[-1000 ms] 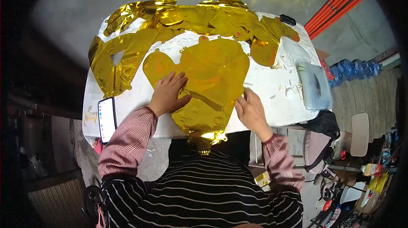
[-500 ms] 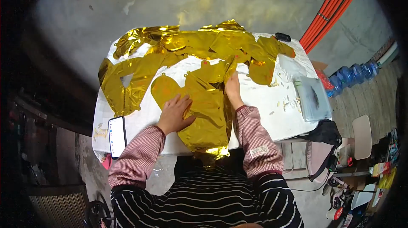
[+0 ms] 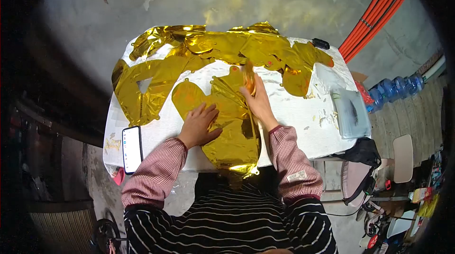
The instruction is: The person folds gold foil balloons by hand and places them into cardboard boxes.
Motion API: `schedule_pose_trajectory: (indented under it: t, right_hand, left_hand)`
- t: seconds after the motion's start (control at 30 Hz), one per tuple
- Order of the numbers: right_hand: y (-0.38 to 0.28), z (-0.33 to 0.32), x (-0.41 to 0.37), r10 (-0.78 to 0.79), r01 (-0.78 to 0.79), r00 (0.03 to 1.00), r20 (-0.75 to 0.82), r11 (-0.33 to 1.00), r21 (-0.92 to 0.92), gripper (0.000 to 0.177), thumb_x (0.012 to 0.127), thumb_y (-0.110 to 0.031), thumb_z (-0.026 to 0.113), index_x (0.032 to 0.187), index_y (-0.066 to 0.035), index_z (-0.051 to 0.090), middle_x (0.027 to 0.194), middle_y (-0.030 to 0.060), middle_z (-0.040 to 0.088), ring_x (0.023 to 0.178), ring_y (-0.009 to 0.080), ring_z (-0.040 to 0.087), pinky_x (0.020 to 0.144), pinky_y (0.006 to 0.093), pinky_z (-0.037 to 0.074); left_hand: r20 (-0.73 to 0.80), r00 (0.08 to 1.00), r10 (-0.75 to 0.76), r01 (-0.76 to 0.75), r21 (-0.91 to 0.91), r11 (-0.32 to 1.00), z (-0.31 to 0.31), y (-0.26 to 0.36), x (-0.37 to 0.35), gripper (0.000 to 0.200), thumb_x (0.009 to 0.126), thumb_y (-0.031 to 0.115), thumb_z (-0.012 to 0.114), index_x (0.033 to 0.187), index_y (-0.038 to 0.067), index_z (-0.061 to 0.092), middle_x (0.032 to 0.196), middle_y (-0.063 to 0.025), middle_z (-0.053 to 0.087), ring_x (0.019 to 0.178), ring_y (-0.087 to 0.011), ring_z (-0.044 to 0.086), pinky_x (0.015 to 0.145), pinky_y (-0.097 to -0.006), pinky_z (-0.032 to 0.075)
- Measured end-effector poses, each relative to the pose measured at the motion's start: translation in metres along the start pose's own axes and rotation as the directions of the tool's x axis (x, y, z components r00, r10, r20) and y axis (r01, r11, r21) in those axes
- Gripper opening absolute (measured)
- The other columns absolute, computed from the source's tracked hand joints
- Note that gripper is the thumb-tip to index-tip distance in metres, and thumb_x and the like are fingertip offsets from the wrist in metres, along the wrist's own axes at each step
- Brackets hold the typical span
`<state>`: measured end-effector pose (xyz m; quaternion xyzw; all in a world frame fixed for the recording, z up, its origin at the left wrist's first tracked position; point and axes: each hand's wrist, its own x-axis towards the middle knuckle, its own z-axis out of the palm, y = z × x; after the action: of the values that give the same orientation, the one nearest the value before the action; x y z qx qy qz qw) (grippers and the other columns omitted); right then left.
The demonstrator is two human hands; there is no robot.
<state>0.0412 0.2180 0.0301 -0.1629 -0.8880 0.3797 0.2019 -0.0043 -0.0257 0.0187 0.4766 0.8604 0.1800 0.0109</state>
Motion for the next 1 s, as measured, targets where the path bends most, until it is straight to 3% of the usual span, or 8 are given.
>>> schedule_pose_trajectory:
  t: [0.17,0.37,0.4,0.53,0.63,0.77,0.97,1.0]
  right_hand:
    - [0.003,-0.015,0.007,0.123,-0.139,0.988,0.099,0.974,0.18,0.073,0.093,-0.041,0.055,0.142,0.007,0.03,0.145,0.0224,0.038,0.132,0.032,0.04,0.109,0.033,0.029]
    - [0.035,-0.01,0.018,0.31,-0.089,0.934,-0.179,0.686,0.722,0.067,0.1,-0.045,0.041,0.141,0.007,0.034,0.143,0.0179,0.041,0.131,0.0256,0.039,0.108,0.0314,0.028]
    - [0.05,-0.004,0.02,0.322,-0.144,0.947,-0.013,0.458,0.877,0.07,0.1,-0.05,0.034,0.143,0.005,0.031,0.146,0.0168,0.037,0.131,0.0256,0.039,0.109,0.0317,0.028]
    - [0.059,-0.003,0.022,0.351,-0.208,0.934,0.074,0.363,0.908,0.074,0.1,-0.055,0.027,0.144,0.005,0.028,0.149,0.0167,0.033,0.136,0.025,0.033,0.111,0.0323,0.025]
    - [-0.007,-0.038,0.013,0.352,-0.348,0.859,0.372,-0.133,0.928,0.076,0.096,-0.061,0.033,0.143,-0.002,0.034,0.146,0.011,0.036,0.127,0.0196,0.041,0.106,0.0326,0.032]
    - [0.046,0.0,0.028,0.451,-0.107,0.892,-0.02,0.253,0.962,0.073,0.099,-0.056,0.03,0.143,0.002,0.033,0.143,0.0163,0.041,0.129,0.0213,0.042,0.105,0.0321,0.034]
    - [-0.007,-0.022,0.013,0.362,-0.34,0.905,0.222,0.304,0.89,0.064,0.101,-0.049,0.032,0.137,0.003,0.043,0.126,0.0144,0.056,0.119,0.0194,0.05,0.105,0.0306,0.034]
    - [-0.003,-0.013,0.019,0.276,-0.294,0.947,0.161,0.556,0.777,0.062,0.101,-0.046,0.032,0.138,0.002,0.042,0.131,0.0151,0.053,0.124,0.0214,0.047,0.107,0.0324,0.032]
  left_hand:
    - [-0.005,1.0,0.012,-0.012,0.014,1.0,0.0,0.0,0.0,0.063,0.082,0.044,0.065,0.132,0.009,0.049,0.142,-0.0098,0.043,0.133,-0.0348,0.034,0.103,-0.0481,0.031]
    - [0.009,1.0,0.007,-0.007,0.022,1.0,-0.001,0.001,0.0,0.063,0.083,0.045,0.063,0.132,0.009,0.049,0.142,-0.0095,0.043,0.134,-0.0343,0.034,0.103,-0.0476,0.031]
    - [0.008,1.0,0.006,-0.006,0.016,1.0,0.0,0.0,0.0,0.063,0.083,0.045,0.063,0.132,0.009,0.049,0.143,-0.0097,0.043,0.134,-0.0343,0.034,0.104,-0.0474,0.03]
    - [0.015,1.0,0.006,-0.007,0.028,1.0,0.0,0.0,0.0,0.062,0.083,0.044,0.063,0.132,0.009,0.049,0.143,-0.0099,0.042,0.134,-0.0342,0.034,0.104,-0.0469,0.03]
    - [0.02,1.0,0.005,-0.005,0.022,1.0,-0.002,0.001,0.0,0.063,0.083,0.044,0.064,0.132,0.009,0.048,0.143,-0.0101,0.042,0.135,-0.0342,0.033,0.105,-0.0468,0.029]
    - [0.03,0.999,-0.012,0.012,0.022,1.0,-0.004,0.004,-0.001,0.063,0.083,0.044,0.063,0.132,0.008,0.048,0.143,-0.0101,0.042,0.135,-0.0343,0.033,0.105,-0.047,0.029]
    - [0.008,1.0,0.007,-0.007,0.024,1.0,0.0,0.001,0.001,0.061,0.083,0.044,0.063,0.131,0.01,0.049,0.142,-0.0102,0.042,0.134,-0.0354,0.034,0.105,-0.0475,0.029]
    - [0.005,1.0,0.004,-0.004,0.018,1.0,0.001,0.001,0.001,0.061,0.082,0.043,0.064,0.131,0.01,0.049,0.142,-0.0102,0.042,0.134,-0.0354,0.034,0.105,-0.0477,0.029]
